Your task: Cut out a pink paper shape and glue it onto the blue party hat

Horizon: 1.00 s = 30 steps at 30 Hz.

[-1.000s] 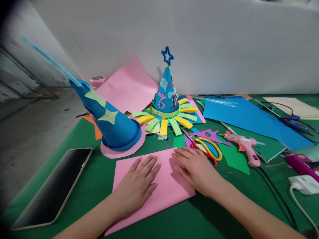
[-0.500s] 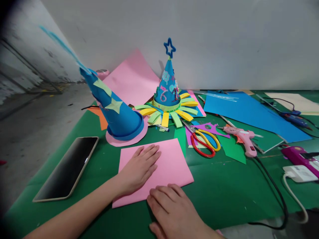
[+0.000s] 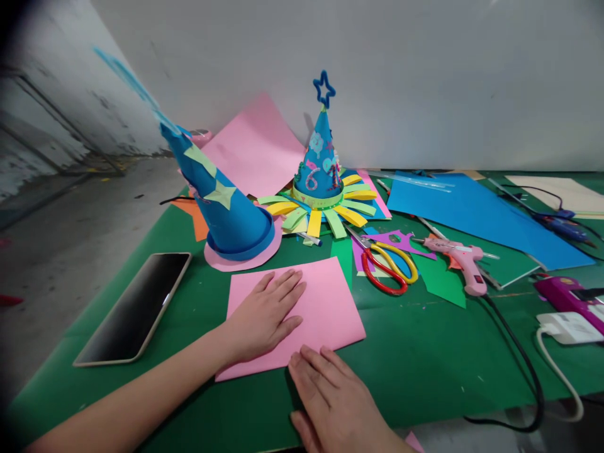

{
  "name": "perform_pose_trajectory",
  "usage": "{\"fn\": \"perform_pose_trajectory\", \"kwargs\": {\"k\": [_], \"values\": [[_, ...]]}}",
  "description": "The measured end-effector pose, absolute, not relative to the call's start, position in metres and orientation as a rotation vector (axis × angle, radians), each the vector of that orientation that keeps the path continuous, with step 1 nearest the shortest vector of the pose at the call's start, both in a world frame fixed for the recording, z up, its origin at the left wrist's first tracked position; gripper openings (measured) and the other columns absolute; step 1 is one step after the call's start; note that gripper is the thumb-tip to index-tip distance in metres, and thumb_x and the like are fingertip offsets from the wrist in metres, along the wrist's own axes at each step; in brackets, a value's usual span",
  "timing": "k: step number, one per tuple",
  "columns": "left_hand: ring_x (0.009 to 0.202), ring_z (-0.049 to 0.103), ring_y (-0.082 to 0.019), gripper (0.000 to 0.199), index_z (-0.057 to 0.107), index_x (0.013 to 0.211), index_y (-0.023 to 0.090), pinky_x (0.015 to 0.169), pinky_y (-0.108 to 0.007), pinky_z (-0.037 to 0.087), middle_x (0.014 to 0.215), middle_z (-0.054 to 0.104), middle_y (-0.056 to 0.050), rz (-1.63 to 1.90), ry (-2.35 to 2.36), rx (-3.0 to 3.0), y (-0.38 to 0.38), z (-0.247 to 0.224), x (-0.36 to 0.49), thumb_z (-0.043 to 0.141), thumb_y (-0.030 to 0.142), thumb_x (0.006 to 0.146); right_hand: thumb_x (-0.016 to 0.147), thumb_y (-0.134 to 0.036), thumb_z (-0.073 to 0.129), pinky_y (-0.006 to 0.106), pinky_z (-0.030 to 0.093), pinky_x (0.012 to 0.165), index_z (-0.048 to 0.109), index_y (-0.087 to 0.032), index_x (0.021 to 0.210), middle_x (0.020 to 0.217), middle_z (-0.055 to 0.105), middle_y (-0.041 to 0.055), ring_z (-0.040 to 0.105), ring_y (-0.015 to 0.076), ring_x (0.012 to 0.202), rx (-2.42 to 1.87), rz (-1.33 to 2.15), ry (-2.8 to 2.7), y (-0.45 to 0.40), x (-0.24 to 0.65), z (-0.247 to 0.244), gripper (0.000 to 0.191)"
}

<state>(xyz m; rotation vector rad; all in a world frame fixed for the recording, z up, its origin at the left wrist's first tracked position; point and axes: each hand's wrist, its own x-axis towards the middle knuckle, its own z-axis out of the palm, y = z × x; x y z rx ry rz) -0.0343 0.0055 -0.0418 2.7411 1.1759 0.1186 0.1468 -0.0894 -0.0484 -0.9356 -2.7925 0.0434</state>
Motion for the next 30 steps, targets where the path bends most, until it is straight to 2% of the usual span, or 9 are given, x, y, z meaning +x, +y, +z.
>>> {"fn": "perform_pose_trajectory", "kwargs": {"k": [3,5,8,11,14,18,22,27,30], "values": [[0.125,0.020,-0.021,0.047,0.032,0.126,0.014,0.100,-0.044,0.014,0.136,0.030,-0.011,0.116,1.144,2.760,-0.002,-0.027,-0.039,0.022,0.037,0.086,0.073,-0.016,0.043,0.037,0.047,0.084,0.043,-0.001,0.115,0.118,0.050,0.0135,0.049,0.0230,0.107,-0.989,0.097,-2.780,-0.089,0.146,-0.044,0.045],[0.125,0.022,-0.021,0.041,0.042,0.120,0.016,0.100,-0.043,0.013,0.133,0.036,-0.009,0.124,1.086,2.811,-0.015,-0.017,-0.041,0.023,0.032,0.087,0.072,-0.015,0.043,0.036,0.047,0.084,0.041,-0.002,0.115,0.116,0.052,0.0143,0.049,0.0216,0.106,-1.045,0.149,-2.712,-0.090,0.146,-0.041,0.045],[0.121,0.028,-0.024,0.037,0.053,0.110,0.015,0.100,-0.046,0.003,0.122,0.050,-0.008,0.183,1.015,2.956,-0.046,-0.015,-0.040,0.027,0.027,0.086,0.071,-0.012,0.043,0.035,0.045,0.087,0.029,-0.002,0.121,0.114,0.055,0.0158,0.049,0.0195,0.107,-1.098,0.217,-2.580,-0.093,0.146,-0.041,0.054],[0.121,0.028,-0.026,0.045,0.050,0.114,0.014,0.100,-0.048,-0.003,0.120,0.052,-0.009,0.234,1.157,2.987,-0.075,-0.026,-0.035,0.029,0.039,0.084,0.069,-0.008,0.040,0.035,0.043,0.089,0.006,-0.001,0.129,0.116,0.053,0.0163,0.045,0.0188,0.111,-1.097,0.292,-2.507,-0.096,0.147,-0.046,0.070],[0.122,0.024,-0.028,0.058,0.047,0.118,0.011,0.099,-0.048,-0.006,0.124,0.048,-0.011,0.239,1.255,2.998,-0.091,-0.040,-0.031,0.026,0.050,0.081,0.068,-0.006,0.037,0.036,0.042,0.090,-0.006,0.000,0.130,0.118,0.051,0.0165,0.040,0.0191,0.115,-1.089,0.340,-2.485,-0.097,0.147,-0.049,0.076],[0.126,0.010,-0.030,0.064,0.054,0.111,0.010,0.097,-0.052,-0.008,0.121,0.050,-0.012,0.277,1.254,3.072,-0.096,-0.050,-0.032,0.024,0.055,0.078,0.068,-0.004,0.034,0.037,0.044,0.088,-0.009,0.000,0.130,0.117,0.052,0.0149,0.042,0.0192,0.114,-1.070,0.327,-2.500,-0.097,0.148,-0.049,0.076],[0.127,0.002,-0.031,0.061,0.058,0.106,0.010,0.096,-0.056,-0.008,0.119,0.052,-0.013,0.300,1.241,3.143,-0.095,-0.050,-0.034,0.030,0.055,0.076,0.067,-0.003,0.034,0.037,0.043,0.088,-0.008,0.000,0.130,0.117,0.052,0.0158,0.043,0.0192,0.112,-1.063,0.307,-2.508,-0.096,0.147,-0.051,0.076],[0.128,0.002,-0.026,0.033,0.060,0.101,0.013,0.097,-0.056,-0.007,0.111,0.059,-0.009,0.326,1.287,3.172,-0.101,-0.054,-0.044,0.041,0.027,0.078,0.066,-0.003,0.033,0.037,0.043,0.088,-0.003,0.000,0.131,0.114,0.054,0.0152,0.046,0.0185,0.110,-1.053,0.347,-2.466,-0.095,0.146,-0.055,0.074],[0.128,0.008,-0.023,0.031,0.061,0.098,0.013,0.098,-0.057,-0.002,0.109,0.060,-0.010,0.400,1.413,3.117,-0.109,-0.059,-0.055,0.039,0.016,0.077,0.067,-0.003,0.034,0.036,0.043,0.089,-0.002,-0.001,0.131,0.115,0.054,0.0151,0.045,0.0184,0.111,-1.050,0.349,-2.466,-0.094,0.146,-0.056,0.073]]}}
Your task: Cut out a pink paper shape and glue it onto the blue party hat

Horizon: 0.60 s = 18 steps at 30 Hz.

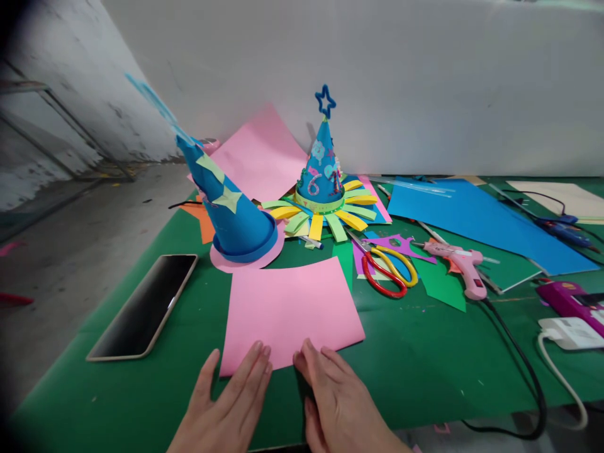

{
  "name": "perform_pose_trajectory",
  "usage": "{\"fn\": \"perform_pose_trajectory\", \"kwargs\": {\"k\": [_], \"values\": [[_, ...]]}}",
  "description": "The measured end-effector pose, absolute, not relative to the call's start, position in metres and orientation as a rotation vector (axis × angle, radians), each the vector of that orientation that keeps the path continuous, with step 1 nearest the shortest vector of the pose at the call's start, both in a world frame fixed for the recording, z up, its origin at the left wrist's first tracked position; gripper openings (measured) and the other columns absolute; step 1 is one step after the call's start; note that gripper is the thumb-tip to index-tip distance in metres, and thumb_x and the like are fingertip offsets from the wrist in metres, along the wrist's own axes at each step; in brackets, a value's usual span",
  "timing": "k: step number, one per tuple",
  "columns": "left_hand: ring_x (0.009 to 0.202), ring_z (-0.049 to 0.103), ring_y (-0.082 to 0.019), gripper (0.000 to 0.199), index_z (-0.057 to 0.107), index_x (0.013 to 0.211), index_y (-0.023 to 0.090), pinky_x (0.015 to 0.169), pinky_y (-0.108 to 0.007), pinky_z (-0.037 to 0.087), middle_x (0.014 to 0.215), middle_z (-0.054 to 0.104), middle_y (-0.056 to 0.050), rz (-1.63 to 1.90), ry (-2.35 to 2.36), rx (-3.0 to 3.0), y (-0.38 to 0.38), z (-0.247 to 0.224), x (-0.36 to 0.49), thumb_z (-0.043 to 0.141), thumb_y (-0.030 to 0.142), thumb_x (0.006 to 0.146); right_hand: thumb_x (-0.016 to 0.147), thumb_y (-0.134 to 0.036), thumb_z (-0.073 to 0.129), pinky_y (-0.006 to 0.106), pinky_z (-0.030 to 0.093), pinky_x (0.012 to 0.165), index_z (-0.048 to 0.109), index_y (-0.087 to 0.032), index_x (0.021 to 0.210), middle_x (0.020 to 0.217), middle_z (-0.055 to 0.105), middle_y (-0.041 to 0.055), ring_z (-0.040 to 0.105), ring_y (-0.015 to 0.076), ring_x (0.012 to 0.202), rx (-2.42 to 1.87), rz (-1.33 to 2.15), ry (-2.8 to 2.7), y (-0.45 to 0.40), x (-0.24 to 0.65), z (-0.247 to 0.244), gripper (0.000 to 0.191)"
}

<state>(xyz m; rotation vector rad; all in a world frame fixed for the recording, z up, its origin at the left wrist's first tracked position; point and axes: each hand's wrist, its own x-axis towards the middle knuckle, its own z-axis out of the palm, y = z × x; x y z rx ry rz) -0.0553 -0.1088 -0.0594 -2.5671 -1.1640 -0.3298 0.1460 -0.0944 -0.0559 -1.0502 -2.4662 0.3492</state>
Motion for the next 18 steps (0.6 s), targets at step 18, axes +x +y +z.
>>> {"fn": "perform_pose_trajectory", "kwargs": {"k": [18], "values": [[0.118,0.033,-0.027,0.054,0.060,0.102,0.013,0.099,-0.052,0.009,0.112,0.058,-0.011,-0.494,-1.288,-2.508,-0.122,-0.043,-0.062,0.032,0.053,0.078,0.071,-0.005,0.036,0.037,0.039,0.093,-0.001,0.000,0.131,0.120,0.050,0.0144,0.038,0.0174,0.116,-1.045,0.315,-2.569,-0.099,0.149,-0.053,0.070]]}}
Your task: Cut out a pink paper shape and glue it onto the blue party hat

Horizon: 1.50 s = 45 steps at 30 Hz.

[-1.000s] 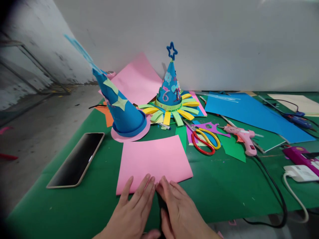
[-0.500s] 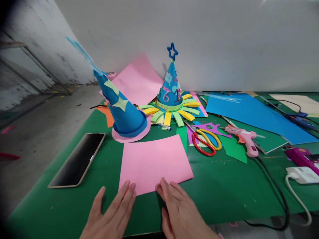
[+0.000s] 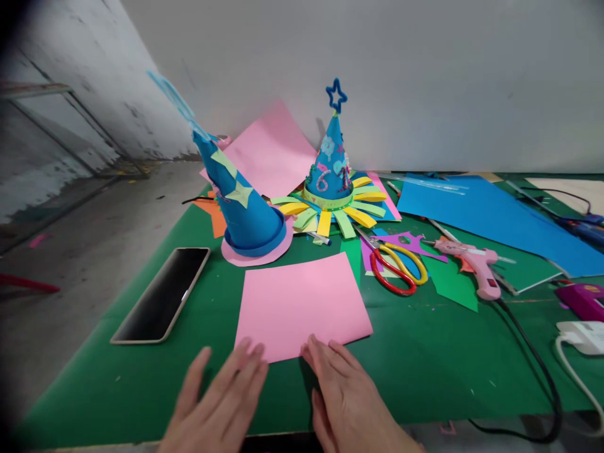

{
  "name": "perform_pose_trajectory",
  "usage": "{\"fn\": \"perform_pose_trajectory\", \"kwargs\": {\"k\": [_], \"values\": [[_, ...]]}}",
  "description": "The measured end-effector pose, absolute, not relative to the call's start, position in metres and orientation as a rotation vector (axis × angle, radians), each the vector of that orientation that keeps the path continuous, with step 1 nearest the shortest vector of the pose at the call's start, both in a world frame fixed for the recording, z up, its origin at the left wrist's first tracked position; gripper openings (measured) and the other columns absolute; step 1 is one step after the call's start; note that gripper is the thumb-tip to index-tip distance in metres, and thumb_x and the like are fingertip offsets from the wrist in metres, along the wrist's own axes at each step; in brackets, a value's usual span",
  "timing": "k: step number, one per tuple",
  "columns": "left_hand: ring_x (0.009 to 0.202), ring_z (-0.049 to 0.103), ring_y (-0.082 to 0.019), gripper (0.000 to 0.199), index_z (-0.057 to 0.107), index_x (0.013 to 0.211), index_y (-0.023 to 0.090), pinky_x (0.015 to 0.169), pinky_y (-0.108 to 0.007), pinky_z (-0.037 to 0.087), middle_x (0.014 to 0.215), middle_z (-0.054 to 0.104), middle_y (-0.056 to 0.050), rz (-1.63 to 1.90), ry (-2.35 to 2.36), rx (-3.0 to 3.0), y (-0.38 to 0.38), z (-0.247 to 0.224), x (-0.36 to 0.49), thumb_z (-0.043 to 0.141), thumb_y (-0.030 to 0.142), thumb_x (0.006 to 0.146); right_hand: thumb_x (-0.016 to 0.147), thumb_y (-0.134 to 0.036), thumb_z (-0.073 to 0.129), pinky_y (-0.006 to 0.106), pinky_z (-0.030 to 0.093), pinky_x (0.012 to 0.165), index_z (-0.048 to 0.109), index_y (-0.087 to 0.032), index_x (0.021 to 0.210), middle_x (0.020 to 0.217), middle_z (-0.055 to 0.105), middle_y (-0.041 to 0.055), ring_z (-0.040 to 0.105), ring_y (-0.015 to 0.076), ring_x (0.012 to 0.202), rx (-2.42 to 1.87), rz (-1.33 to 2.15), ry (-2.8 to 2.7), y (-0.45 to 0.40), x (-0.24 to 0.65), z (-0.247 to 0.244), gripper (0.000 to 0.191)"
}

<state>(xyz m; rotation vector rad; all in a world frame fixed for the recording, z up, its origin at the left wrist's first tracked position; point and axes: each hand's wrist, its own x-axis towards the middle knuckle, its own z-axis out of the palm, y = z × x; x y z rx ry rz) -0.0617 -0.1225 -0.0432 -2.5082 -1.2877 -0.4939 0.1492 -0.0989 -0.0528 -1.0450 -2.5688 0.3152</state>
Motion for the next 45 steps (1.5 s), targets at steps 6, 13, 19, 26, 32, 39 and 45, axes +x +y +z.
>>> {"fn": "perform_pose_trajectory", "kwargs": {"k": [6,13,19,26,32,39,45], "values": [[0.117,0.033,-0.026,0.057,0.051,0.114,0.012,0.099,-0.039,0.007,0.121,0.051,-0.012,-0.154,-1.170,-2.644,-0.103,-0.059,-0.034,0.029,0.049,0.078,0.065,-0.004,0.036,0.037,0.044,0.086,-0.001,-0.002,0.132,0.116,0.053,0.0149,0.047,0.0190,0.108,-1.007,0.201,-2.571,-0.094,0.144,-0.048,0.076],[0.112,0.040,-0.025,0.047,0.053,0.112,0.012,0.097,-0.037,0.010,0.118,0.054,-0.011,-0.156,-1.140,-2.638,-0.102,-0.060,-0.039,0.032,0.039,0.080,0.074,-0.013,0.040,0.042,0.037,0.090,0.024,-0.004,0.127,0.122,0.048,0.0127,0.042,0.0221,0.113,-1.115,0.061,-2.730,-0.092,0.176,-0.046,0.056],[0.118,0.032,-0.027,0.047,0.048,0.117,0.012,0.098,-0.041,0.013,0.123,0.048,-0.011,-0.142,-1.174,-2.626,-0.104,-0.067,-0.039,0.036,0.036,0.079,0.081,-0.020,0.040,0.039,0.014,0.100,0.016,-0.007,0.131,0.129,0.040,0.0076,0.026,0.0171,0.123,-1.280,-0.042,-2.782,-0.093,0.220,-0.054,0.057],[0.116,0.036,-0.027,0.041,0.049,0.114,0.011,0.096,-0.041,0.019,0.119,0.052,-0.010,-0.214,-1.155,-2.561,-0.104,-0.069,-0.038,0.038,0.028,0.078,0.079,-0.020,0.044,0.037,0.021,0.097,0.007,-0.005,0.132,0.122,0.049,0.0081,0.034,0.0171,0.119,-1.387,-0.070,-2.649,-0.095,0.243,-0.061,0.066],[0.112,0.041,-0.025,0.040,0.048,0.115,0.012,0.094,-0.039,0.023,0.118,0.053,-0.009,-0.184,-1.087,-2.547,-0.101,-0.061,-0.040,0.037,0.024,0.079,0.076,-0.023,0.047,0.040,0.030,0.093,0.025,-0.012,0.129,0.122,0.049,0.0089,0.032,0.0226,0.120,-1.410,-0.071,-2.542,-0.088,0.233,-0.050,0.058],[0.105,0.045,-0.016,0.032,0.054,0.109,0.020,0.097,-0.028,0.021,0.109,0.060,0.000,-0.336,-0.977,-2.583,-0.104,-0.066,-0.051,0.039,0.021,0.081,0.077,-0.038,0.045,0.035,0.042,0.082,0.033,-0.011,0.126,0.121,0.050,0.0051,0.046,0.0216,0.109,-0.867,-0.122,-2.813,-0.075,0.184,-0.035,0.057],[0.109,0.043,-0.019,0.031,0.052,0.109,0.025,0.101,-0.041,0.007,0.112,0.058,-0.001,-0.298,-1.100,-2.564,-0.106,-0.065,-0.055,0.037,0.022,0.083,0.078,-0.030,0.047,0.029,0.046,0.072,0.047,-0.014,0.112,0.104,0.063,0.0004,0.058,0.0172,0.088,-0.789,-0.089,-2.805,-0.082,0.185,-0.038,0.038]]}}
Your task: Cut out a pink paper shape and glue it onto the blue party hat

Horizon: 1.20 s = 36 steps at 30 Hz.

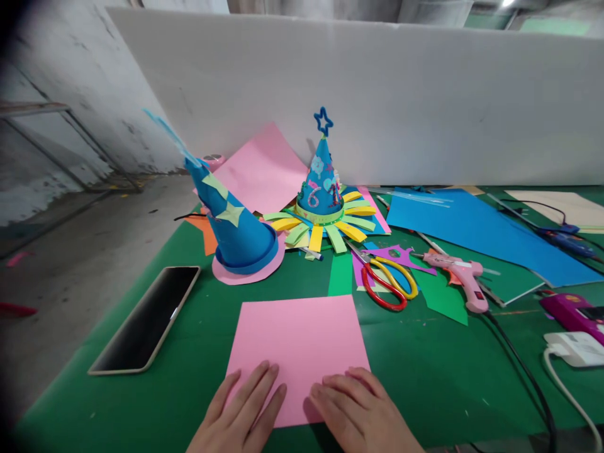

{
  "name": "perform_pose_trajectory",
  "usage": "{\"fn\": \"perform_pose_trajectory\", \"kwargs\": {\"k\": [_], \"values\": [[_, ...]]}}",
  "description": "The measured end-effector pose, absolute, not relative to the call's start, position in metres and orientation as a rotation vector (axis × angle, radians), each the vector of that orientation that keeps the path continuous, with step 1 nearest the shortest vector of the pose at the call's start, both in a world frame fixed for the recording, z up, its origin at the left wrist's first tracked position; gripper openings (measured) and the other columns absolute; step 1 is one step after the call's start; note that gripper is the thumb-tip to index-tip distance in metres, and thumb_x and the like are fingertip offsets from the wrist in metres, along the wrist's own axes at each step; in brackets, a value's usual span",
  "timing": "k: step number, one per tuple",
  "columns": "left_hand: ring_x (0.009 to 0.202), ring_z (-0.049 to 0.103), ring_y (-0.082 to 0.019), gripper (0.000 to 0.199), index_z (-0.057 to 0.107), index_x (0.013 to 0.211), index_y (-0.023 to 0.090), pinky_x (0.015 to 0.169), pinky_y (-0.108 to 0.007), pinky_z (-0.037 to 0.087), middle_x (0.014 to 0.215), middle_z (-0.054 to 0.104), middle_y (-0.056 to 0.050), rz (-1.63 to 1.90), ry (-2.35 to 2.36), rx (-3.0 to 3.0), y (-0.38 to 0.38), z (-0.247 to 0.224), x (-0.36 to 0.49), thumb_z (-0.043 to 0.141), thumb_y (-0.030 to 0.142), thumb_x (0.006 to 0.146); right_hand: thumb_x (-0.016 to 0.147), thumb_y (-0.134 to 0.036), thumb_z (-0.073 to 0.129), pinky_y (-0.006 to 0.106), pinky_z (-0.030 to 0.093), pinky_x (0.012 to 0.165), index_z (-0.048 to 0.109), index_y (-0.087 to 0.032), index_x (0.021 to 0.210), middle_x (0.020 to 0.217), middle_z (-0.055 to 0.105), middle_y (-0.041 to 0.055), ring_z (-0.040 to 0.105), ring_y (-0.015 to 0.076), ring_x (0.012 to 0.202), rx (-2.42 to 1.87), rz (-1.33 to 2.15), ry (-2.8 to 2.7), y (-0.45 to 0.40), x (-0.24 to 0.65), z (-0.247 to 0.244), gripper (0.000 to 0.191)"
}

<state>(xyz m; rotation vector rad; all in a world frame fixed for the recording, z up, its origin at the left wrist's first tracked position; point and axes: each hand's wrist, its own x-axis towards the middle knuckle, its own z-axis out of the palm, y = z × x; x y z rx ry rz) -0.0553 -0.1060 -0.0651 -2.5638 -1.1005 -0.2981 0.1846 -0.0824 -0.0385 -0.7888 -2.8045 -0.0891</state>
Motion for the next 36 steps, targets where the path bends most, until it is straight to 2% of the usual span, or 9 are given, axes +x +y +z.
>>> {"fn": "perform_pose_trajectory", "kwargs": {"k": [5,7,14,19,22,25,27,31,36], "values": [[0.114,0.039,-0.022,0.033,0.047,0.115,0.022,0.101,-0.048,-0.002,0.118,0.054,-0.003,-0.139,-0.972,-2.583,-0.104,-0.056,-0.054,0.036,0.023,0.083,0.079,-0.022,0.043,0.038,0.036,0.084,0.034,-0.015,0.122,0.112,0.055,0.0095,0.048,0.0212,0.100,-1.133,0.153,-2.576,-0.054,0.179,-0.021,0.044],[0.114,0.040,-0.022,0.033,0.047,0.115,0.022,0.101,-0.049,-0.001,0.119,0.053,-0.003,-0.123,-0.963,-2.563,-0.104,-0.055,-0.053,0.036,0.023,0.083,0.080,-0.023,0.041,0.039,0.036,0.084,0.039,-0.018,0.118,0.114,0.052,0.0094,0.045,0.0223,0.102,-1.249,0.253,-2.584,-0.030,0.169,-0.014,0.039],[0.109,0.045,-0.022,0.032,0.050,0.112,0.021,0.099,-0.052,-0.005,0.115,0.057,-0.002,-0.120,-0.924,-2.557,-0.103,-0.055,-0.053,0.034,0.021,0.084,0.065,-0.047,0.056,0.040,0.039,0.067,0.052,-0.017,0.097,0.091,0.058,0.0108,0.053,0.0292,0.082,-1.468,0.469,-2.676,0.027,0.137,-0.004,0.044],[0.110,0.043,-0.021,0.031,0.049,0.112,0.021,0.098,-0.052,-0.008,0.117,0.055,-0.002,-0.107,-0.922,-2.582,-0.102,-0.053,-0.054,0.033,0.023,0.085,0.061,-0.052,0.057,0.026,0.032,0.048,0.054,-0.021,0.076,0.069,0.056,0.0022,0.052,0.0201,0.061,-1.468,0.783,-2.674,0.043,0.142,-0.006,0.034],[0.111,0.042,-0.021,0.031,0.049,0.112,0.021,0.099,-0.051,-0.008,0.117,0.055,-0.002,-0.114,-0.930,-2.589,-0.102,-0.053,-0.055,0.035,0.023,0.085,0.064,-0.045,0.056,0.023,0.029,0.047,0.047,-0.019,0.056,0.069,0.048,-0.0012,0.047,0.0140,0.061,-1.361,1.009,-2.621,0.047,0.148,-0.005,0.028],[0.116,0.038,-0.021,0.034,0.046,0.116,0.020,0.101,-0.049,-0.007,0.118,0.054,-0.003,-0.168,-0.959,-2.619,-0.105,-0.058,-0.058,0.038,0.026,0.084,0.072,-0.036,0.050,0.021,0.024,0.043,0.039,-0.018,0.054,0.059,0.037,-0.0051,0.036,0.0087,0.051,-1.305,1.252,-2.489,0.047,0.156,0.000,0.027],[0.119,0.033,-0.023,0.042,0.037,0.123,0.016,0.102,-0.048,0.001,0.120,0.052,-0.008,-0.320,-1.074,-2.638,-0.109,-0.063,-0.061,0.039,0.027,0.083,0.074,-0.033,0.048,0.021,0.021,0.042,0.037,-0.019,0.056,0.054,0.029,-0.0069,0.029,0.0075,0.048,-1.294,1.364,-2.353,0.044,0.163,0.005,0.026],[0.122,0.029,-0.027,0.060,0.014,0.133,0.012,0.093,-0.044,0.033,0.130,0.036,-0.018,-0.976,-1.758,-2.490,-0.114,-0.060,-0.062,0.041,0.025,0.081,0.076,-0.037,0.049,0.021,0.023,0.046,0.037,-0.019,0.060,0.057,0.026,-0.0071,0.027,0.0076,0.050,-1.320,1.385,-1.957,0.031,0.177,0.011,0.027],[0.116,0.037,-0.029,0.058,0.033,0.127,0.020,0.091,-0.037,0.038,0.131,0.038,-0.011,-2.178,-2.734,-1.943,-0.092,-0.020,-0.049,0.051,0.037,0.074,0.076,-0.040,0.049,0.022,0.033,0.053,0.048,-0.019,0.070,0.063,0.042,-0.0042,0.040,0.0106,0.058,-1.334,1.380,-1.473,0.011,0.183,0.000,0.022]]}}
